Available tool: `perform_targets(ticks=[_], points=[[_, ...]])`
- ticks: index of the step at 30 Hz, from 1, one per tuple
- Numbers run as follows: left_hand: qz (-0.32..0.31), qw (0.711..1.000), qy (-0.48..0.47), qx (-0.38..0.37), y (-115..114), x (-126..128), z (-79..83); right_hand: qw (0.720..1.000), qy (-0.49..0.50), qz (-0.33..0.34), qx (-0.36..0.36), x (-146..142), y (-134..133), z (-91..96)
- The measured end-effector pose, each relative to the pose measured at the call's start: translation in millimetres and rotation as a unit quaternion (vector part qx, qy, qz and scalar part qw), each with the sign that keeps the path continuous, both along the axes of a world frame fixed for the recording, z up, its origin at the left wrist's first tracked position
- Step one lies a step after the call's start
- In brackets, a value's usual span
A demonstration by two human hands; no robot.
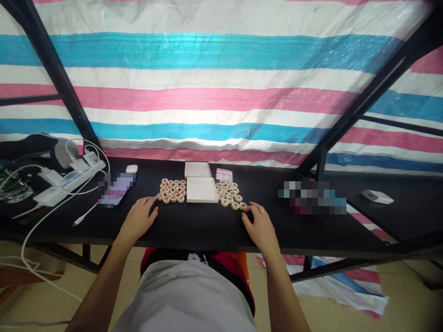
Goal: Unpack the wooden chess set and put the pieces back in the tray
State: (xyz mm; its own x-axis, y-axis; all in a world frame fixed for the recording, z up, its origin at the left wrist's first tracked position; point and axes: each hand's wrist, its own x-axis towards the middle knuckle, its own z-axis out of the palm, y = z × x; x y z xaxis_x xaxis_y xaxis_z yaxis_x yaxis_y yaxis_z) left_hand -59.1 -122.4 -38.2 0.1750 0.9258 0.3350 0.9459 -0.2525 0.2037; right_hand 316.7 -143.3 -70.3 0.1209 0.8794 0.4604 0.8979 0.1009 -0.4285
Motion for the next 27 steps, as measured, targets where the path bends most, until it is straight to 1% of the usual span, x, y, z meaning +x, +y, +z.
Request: perform_targets(ticks=[5, 8, 12, 18, 22, 27], points=[[0.003, 1.000, 0.001, -0.004, -0.6, 0.6, 0.7, 0.998, -0.036, 0.058, 0.011, 0.9, -0.4, 1.6], [0.001, 1.000, 0.003, -0.005, -0.8, 0.9, 0.7, 0.996, -0.052, 0.064, 0.013, 2.3, 0.5, 0.5], [-0.001, 1.000, 0.007, -0.009, -0.3, 1.0, 1.2, 0.995, -0.064, 0.072, -0.010, 3.0, 1.1, -1.0], [0.000, 1.000, 0.009, -0.011, -0.9, 0.8, 1.5, 0.998, -0.039, 0.041, 0.011, 3.1, 2.3, -5.1], [0.000, 1.000, 0.004, -0.007, -2.0, 0.5, 1.6, 0.999, -0.027, 0.039, -0.003, 2.5, 3.3, -5.8], [-0.006, 1.000, 0.006, -0.004, -0.8, 0.2, 0.9, 0.999, -0.017, -0.038, 0.008, 2.0, 4.0, -1.9]])
